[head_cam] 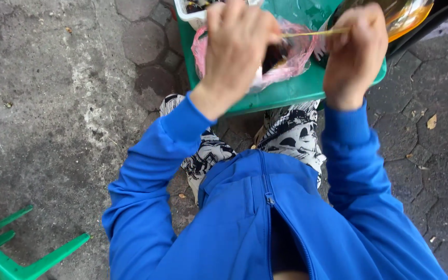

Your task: The person packages cooked mussels by hand, placing individual mussels into small plastic bags, adding sauce from a large bottle, and securing each bag with a rubber band.

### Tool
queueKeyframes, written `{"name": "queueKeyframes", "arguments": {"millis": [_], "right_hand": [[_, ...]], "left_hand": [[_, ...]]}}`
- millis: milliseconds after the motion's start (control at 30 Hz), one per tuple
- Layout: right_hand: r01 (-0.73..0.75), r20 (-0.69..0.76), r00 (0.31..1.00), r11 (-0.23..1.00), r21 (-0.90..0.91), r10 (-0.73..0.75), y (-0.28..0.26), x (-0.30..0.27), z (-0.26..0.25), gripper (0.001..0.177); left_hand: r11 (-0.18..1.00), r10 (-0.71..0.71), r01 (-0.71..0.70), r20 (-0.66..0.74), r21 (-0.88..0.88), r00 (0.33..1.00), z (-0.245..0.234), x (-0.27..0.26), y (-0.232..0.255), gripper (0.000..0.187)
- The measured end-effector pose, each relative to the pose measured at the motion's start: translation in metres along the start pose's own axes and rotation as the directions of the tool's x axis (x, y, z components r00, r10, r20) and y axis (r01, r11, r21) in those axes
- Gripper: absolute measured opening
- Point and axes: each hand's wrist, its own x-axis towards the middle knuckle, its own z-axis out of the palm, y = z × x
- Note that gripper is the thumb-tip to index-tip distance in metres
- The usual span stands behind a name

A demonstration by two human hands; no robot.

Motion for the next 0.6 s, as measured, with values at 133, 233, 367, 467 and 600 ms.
{"name": "queueKeyframes", "arguments": {"millis": [133,233,367,467,600], "right_hand": [[-0.102,0.258,0.963,0.99,0.096,0.074,0.013,-0.032,0.067,0.014],[0.039,0.041,0.999,0.872,-0.487,-0.022,0.04,0.02,0.028,0.027],[0.273,0.15,0.962,0.847,-0.456,-0.229,0.03,0.007,0.008,0.026],[-0.077,0.064,0.995,0.997,-0.009,0.077,0.019,-0.016,0.057,0.016],[-0.117,0.206,0.968,0.983,-0.145,0.145,0.039,0.012,0.018,0.014]], "left_hand": [[0.989,-0.139,0.141,-0.06,0.033,0.988,0.0,0.014,-0.013,0.005],[0.983,-0.096,0.08,-0.092,-0.167,0.991,-0.02,0.022,0.017,0.012],[0.996,-0.04,0.04,0.004,-0.074,0.999,-0.004,0.006,-0.009,0.014],[0.99,-0.123,0.127,-0.068,0.064,0.99,0.002,0.014,-0.017,0.01],[0.968,-0.133,0.117,-0.06,-0.224,0.989,-0.014,0.015,-0.001,0.013]]}}
